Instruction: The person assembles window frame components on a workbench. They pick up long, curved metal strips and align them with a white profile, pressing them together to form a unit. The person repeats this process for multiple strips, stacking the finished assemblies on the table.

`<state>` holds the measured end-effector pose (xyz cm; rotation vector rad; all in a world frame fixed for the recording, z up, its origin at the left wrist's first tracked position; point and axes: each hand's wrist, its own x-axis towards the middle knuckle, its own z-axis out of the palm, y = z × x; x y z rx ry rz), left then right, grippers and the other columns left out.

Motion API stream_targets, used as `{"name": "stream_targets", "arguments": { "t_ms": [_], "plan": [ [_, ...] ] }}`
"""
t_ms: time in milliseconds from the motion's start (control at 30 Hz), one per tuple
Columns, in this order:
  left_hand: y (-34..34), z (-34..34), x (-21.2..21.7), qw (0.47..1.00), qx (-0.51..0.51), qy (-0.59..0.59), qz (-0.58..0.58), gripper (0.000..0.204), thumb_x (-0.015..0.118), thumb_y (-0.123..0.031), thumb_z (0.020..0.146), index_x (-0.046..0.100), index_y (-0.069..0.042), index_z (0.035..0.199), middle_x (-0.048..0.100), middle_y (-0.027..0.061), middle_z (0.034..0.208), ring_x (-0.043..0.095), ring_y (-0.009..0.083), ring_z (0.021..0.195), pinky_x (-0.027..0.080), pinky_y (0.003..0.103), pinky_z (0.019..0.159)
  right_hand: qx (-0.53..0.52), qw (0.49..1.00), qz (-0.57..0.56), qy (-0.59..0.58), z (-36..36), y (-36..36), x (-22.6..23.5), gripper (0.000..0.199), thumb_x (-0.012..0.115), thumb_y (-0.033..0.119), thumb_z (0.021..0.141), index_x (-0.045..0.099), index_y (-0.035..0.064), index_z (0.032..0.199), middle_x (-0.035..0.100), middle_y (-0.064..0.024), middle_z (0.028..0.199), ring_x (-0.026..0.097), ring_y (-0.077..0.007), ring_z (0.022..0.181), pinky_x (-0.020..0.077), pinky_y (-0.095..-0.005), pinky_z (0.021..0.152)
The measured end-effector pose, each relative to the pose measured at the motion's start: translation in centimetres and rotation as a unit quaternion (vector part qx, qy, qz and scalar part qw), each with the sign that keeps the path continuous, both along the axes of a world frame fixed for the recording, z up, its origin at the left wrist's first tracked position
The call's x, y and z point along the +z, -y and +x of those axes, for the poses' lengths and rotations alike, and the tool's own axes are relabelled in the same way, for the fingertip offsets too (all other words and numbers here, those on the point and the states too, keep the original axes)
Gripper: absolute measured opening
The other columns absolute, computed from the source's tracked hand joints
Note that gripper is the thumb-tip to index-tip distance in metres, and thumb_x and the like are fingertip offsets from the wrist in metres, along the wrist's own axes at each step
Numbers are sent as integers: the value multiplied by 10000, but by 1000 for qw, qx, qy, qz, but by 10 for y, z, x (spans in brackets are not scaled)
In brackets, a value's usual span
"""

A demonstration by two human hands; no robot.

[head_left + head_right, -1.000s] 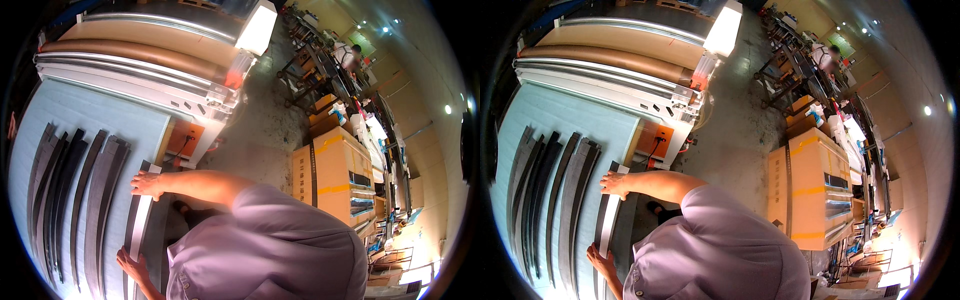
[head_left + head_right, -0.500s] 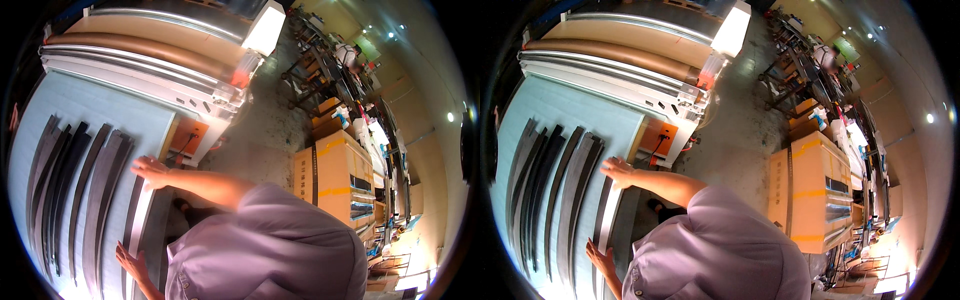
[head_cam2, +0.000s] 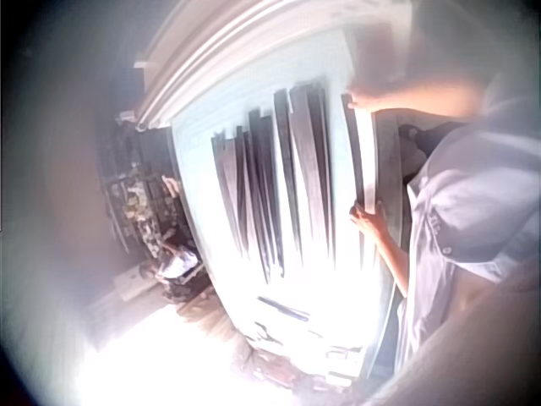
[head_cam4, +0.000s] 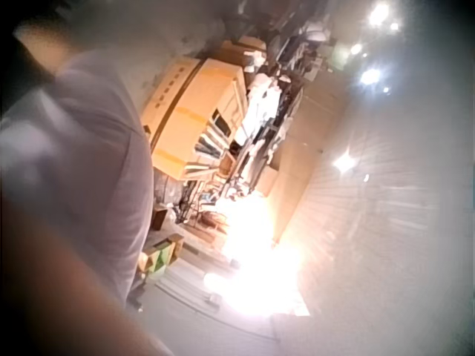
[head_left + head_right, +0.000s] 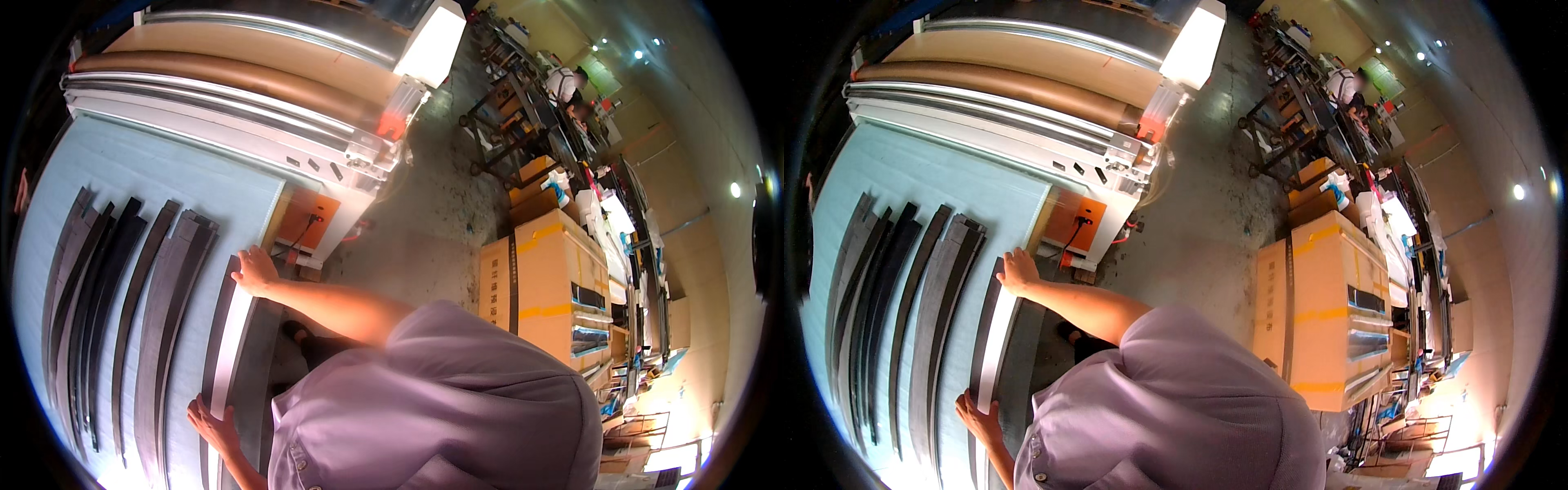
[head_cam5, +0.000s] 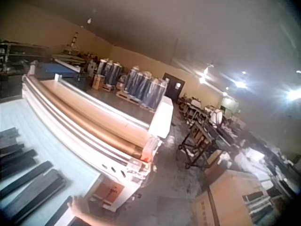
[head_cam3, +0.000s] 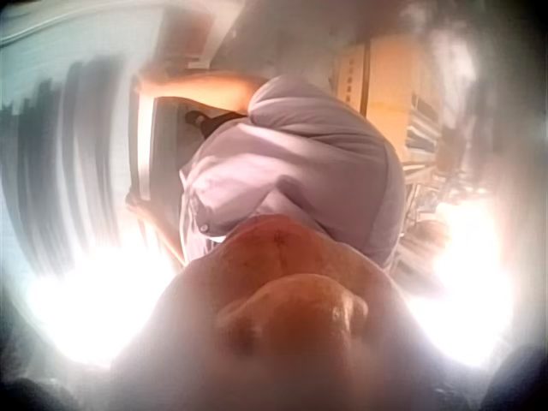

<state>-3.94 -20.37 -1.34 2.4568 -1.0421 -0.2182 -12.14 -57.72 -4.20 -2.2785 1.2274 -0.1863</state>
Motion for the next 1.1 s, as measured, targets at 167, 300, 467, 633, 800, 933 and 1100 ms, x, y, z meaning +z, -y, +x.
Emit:
{"name": "stream_targets", "arguments": {
  "t_ms": [167,300,467,633,800,933,1100],
  "plan": [
    [3,-3,5,1000,10,-4,8,791,830,-28,576,513,0,1301,524,181,1198,482,406,1137,399,508,983,58,998,26,12,-6,5,16,746,839,371,722,525,8,1294,525,-234,1233,510,-373,1189,436,-471,1006],
    [0,-1,5,1000,7,-2,6,788,830,-27,580,517,5,1302,525,185,1208,482,404,1148,402,507,990,428,895,-122,13,-12,-5,39,973,909,393,590,469,92,1404,474,-183,1353,423,-341,1311,329,-525,1099],
    [1,1,1,1000,-11,5,11,789,829,-25,576,518,11,1300,526,187,1216,482,403,1158,402,505,1002,568,806,-160,-34,-3,-21,20,976,917,401,562,470,153,1394,489,-126,1299,413,-305,1324,290,-499,1128],
    [1,-1,-1,1000,-13,11,20,770,824,-42,590,522,10,1296,527,188,1222,482,400,1161,403,503,1011,579,798,-153,-70,5,-19,23,860,900,389,579,529,120,1307,511,-115,1236,477,-300,1218,362,-450,1023],
    [20,2,-5,1000,-12,12,14,741,808,-66,636,525,6,1317,524,195,1246,475,407,1183,394,495,1031,564,812,-136,-65,6,-3,27,846,897,357,586,528,137,1314,510,-118,1229,466,-301,1220,380,-462,1012],
    [32,9,-3,1000,-10,13,-6,758,813,-85,663,526,1,1359,516,205,1281,463,411,1218,391,482,1043,561,819,-120,-26,16,13,26,912,911,342,554,517,159,1356,527,-114,1213,484,-304,1209,390,-473,1012],
    [52,16,5,1000,-15,21,10,780,847,-103,617,551,-15,1334,536,170,1215,488,367,1158,429,449,1005,471,871,-94,100,10,26,28,810,892,369,600,592,69,1290,550,-172,1292,537,-350,1206,459,-430,993]
  ]
}}
